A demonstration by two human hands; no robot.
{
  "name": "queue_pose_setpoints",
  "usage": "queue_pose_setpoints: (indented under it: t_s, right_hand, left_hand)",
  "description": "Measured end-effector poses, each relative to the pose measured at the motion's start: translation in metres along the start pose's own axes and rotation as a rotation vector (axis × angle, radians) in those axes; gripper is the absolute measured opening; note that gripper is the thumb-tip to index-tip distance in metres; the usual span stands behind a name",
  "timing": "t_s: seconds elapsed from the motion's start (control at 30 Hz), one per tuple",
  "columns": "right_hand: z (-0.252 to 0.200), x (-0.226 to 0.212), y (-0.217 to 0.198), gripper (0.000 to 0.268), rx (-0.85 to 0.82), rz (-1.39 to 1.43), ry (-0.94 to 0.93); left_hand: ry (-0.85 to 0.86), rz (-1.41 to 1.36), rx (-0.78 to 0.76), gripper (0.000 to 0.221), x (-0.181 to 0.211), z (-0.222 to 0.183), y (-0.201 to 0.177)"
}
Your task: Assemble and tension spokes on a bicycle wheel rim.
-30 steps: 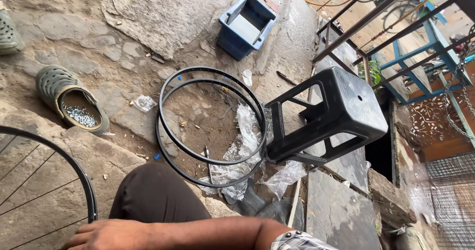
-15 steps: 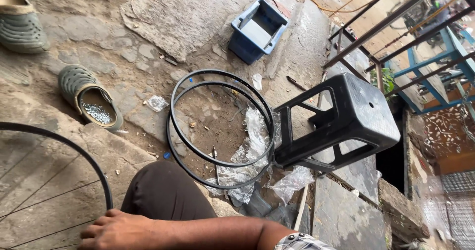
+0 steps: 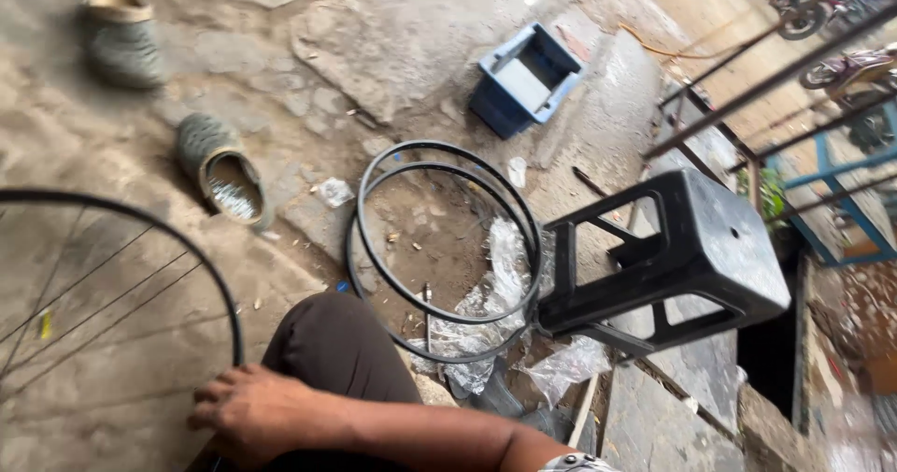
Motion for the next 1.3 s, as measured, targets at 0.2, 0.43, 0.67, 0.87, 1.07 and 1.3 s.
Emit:
queue_pose_setpoints:
  t_s: [0.2,0.43,0.67,0.87,1.07,1.3]
  right_hand:
    - [-0.014,-0.011,0.005,0.062,-0.123,-0.02,-0.15]
    - [0.009,-0.035,-0.018,0.064,-0.037,-0.433,-0.317]
    - [0.009,-0.069,0.037,0.045,-0.208,-0.354,-0.437]
    - [0.029,-0.115,0.093,0.034,-0.206,-0.171,-0.161]
    - [0.048,-0.136,0.02,0.036,-0.169,0.106,-0.247]
    - [0.122,-0.008,-0.028,0.012,0.392,-0.006,0.094]
  left_hand:
    - [-0.25,-0.17,0.055,0.071,0.139,-0.083,-0.008]
    - [-0.152,0.238,0.462,0.032,0.228,-0.148,-0.064]
    - [-0.147,0.399,0.101,0.03,0.192,-0.233,-0.12]
    - [-0.271,0.408,0.159,0.039,0.179,-0.29,-0.164]
    - [-0.585,0.198,0.22,0.052,0.178,-0.273,-0.184]
    - [-0.325,-1.268,0.675,0.049,0.158,-0.164,-0.18]
Point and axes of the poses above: each hand's wrist, its own z-axis towards the middle knuckle, its own y-axis out of the palm, x = y × z, the point moved 8 cm from there along z, towards the middle knuckle, and after that the axes turned 3 degrees about -x, right-handed, at the moved point
